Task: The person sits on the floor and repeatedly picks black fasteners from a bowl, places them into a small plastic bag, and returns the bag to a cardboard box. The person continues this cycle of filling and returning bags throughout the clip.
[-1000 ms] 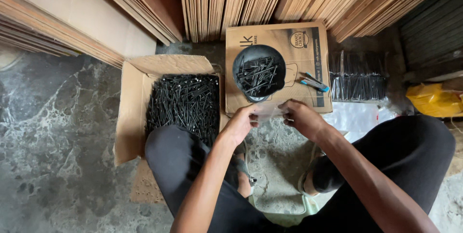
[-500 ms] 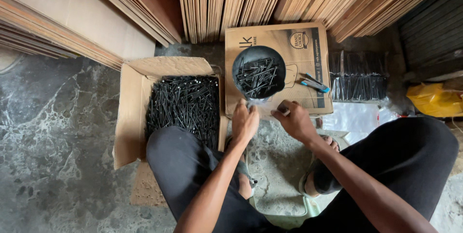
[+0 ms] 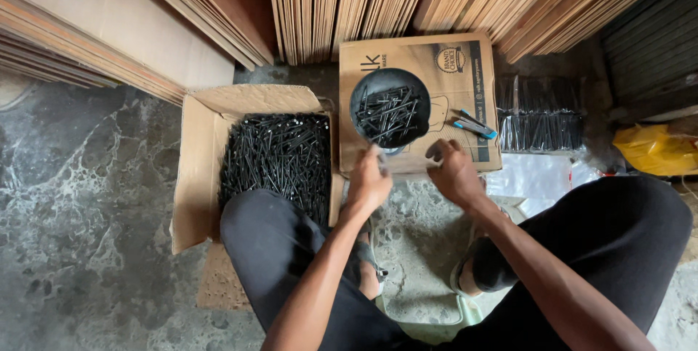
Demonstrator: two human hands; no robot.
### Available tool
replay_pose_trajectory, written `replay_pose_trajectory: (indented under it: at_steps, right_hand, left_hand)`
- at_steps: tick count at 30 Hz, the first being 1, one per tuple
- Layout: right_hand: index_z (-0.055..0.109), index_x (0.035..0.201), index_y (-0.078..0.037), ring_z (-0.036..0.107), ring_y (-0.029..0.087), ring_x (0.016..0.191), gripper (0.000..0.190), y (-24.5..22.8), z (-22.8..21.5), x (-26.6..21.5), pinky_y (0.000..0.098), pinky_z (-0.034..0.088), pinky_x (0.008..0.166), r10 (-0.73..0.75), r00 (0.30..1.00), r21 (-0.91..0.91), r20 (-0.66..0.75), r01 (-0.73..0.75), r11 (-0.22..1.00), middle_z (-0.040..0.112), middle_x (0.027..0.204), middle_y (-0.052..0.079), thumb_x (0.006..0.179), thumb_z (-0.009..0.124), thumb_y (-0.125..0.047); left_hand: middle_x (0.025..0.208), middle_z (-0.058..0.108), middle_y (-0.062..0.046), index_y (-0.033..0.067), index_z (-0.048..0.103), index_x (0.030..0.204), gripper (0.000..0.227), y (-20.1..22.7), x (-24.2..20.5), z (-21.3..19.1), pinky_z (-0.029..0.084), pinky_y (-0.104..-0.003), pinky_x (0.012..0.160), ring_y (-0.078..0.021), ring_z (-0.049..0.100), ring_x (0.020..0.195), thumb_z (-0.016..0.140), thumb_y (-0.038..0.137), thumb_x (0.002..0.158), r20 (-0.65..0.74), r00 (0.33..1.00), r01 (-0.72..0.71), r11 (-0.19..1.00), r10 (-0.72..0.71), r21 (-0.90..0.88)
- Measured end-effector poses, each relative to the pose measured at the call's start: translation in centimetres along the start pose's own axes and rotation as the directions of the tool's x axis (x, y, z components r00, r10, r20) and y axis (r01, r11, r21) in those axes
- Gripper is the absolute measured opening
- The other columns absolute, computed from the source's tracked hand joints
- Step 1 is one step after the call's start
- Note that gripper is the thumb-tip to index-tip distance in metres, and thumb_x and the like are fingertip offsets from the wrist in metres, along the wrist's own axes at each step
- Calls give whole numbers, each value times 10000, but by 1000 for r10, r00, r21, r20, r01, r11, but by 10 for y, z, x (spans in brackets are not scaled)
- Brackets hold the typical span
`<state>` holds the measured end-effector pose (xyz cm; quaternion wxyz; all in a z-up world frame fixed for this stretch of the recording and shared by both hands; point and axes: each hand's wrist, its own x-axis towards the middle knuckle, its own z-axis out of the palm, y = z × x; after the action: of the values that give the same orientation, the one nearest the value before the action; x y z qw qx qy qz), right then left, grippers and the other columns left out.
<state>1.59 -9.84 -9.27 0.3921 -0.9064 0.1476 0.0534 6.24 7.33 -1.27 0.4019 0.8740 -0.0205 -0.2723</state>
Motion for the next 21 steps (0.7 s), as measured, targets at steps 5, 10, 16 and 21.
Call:
replay_pose_trajectory:
  at_steps: [5, 10, 16, 21]
  right_hand:
    - [563, 970, -41, 610, 377, 893, 308, -7, -17, 2, 471, 512, 723, 45, 993, 8, 109, -46, 999, 552, 880, 155, 710, 705, -127]
    - [641, 1006, -3, 635, 248, 695, 292, -39, -38, -2, 324, 525, 590, 239, 915, 322, 324, -344, 882, 631, 883, 185, 737, 707, -94]
    - [663, 1015, -17, 634, 218, 703, 288, -34, -19, 12, 288, 514, 606, 239, 870, 394, 432, -420, 818, 643, 871, 162, 741, 692, -104]
    - [577, 1148, -11, 617, 207, 814, 458, -44, -24, 19, 304, 516, 678, -154, 909, 568, 388, -104, 817, 630, 993, 136, 761, 634, -249]
  left_hand:
    - [926, 515, -132, 111, 532, 872, 221, -26, 27, -6, 476, -460, 825, -388, 584, 948, 615, 102, 667, -15, 995, -99, 991, 100, 89]
    - [804, 625, -38, 147, 589, 791, 205, -20, 28, -24, 489, -355, 756, -244, 631, 882, 636, 229, 609, 62, 998, -36, 993, 29, 111]
    - [842, 632, -137, 94, 614, 825, 255, -23, 31, -42, 482, -433, 751, -348, 610, 910, 690, 250, 637, 158, 973, -194, 969, 170, 152]
    - [914, 651, -117, 105, 665, 817, 107, -52, 53, -29, 535, -423, 702, -335, 646, 809, 583, 160, 776, 49, 975, -212, 841, 217, 498]
